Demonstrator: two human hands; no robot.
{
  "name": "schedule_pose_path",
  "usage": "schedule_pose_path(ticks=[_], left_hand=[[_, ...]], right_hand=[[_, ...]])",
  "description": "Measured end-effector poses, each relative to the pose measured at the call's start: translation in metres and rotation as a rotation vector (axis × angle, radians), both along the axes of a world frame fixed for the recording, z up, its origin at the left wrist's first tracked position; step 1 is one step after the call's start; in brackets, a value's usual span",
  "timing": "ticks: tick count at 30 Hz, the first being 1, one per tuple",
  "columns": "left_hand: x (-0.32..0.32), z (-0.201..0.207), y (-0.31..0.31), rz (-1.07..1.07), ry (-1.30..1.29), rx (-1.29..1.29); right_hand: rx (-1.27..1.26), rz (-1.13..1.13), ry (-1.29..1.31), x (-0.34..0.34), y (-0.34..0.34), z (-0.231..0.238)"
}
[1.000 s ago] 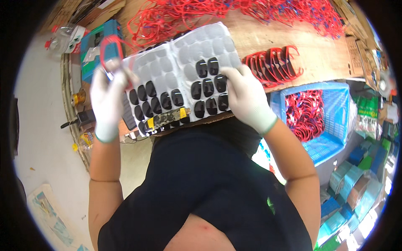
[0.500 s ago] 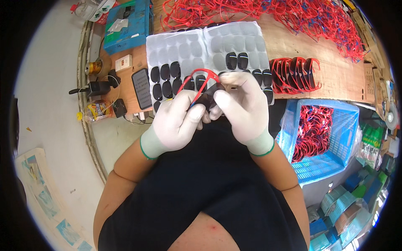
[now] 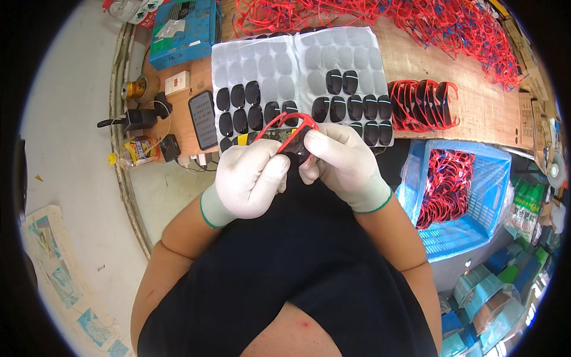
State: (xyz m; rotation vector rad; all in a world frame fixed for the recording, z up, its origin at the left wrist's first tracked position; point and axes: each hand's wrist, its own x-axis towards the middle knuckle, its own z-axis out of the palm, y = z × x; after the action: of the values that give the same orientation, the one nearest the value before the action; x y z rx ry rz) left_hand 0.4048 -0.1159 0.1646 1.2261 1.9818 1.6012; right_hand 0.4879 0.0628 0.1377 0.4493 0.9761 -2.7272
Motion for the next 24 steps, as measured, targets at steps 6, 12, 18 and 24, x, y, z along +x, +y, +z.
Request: schedule_pose_path(ticks=[6, 12, 18, 24], left_hand=[[-0.009, 0.02, -0.001, -0.093, -0.379, -0.013], [-0.007, 0.016, 0.0, -0.073, -0.632, 0.0], [-0.002, 0.032, 0.008, -0.009, -0.073, -0.052], [0.01, 0.03, 0.009, 0.074, 0.224, 0.043]], right_hand=[[-0.067, -0.062, 0.162, 0.001, -0.004, 0.012], [0.455, -0.028, 0.119, 0.0, 0.001, 0.036], [0.425, 0.035, 0.091, 0.004, 0.004, 0.043], [0.488, 0.123, 0.157, 0.006, 0.005, 0.047]])
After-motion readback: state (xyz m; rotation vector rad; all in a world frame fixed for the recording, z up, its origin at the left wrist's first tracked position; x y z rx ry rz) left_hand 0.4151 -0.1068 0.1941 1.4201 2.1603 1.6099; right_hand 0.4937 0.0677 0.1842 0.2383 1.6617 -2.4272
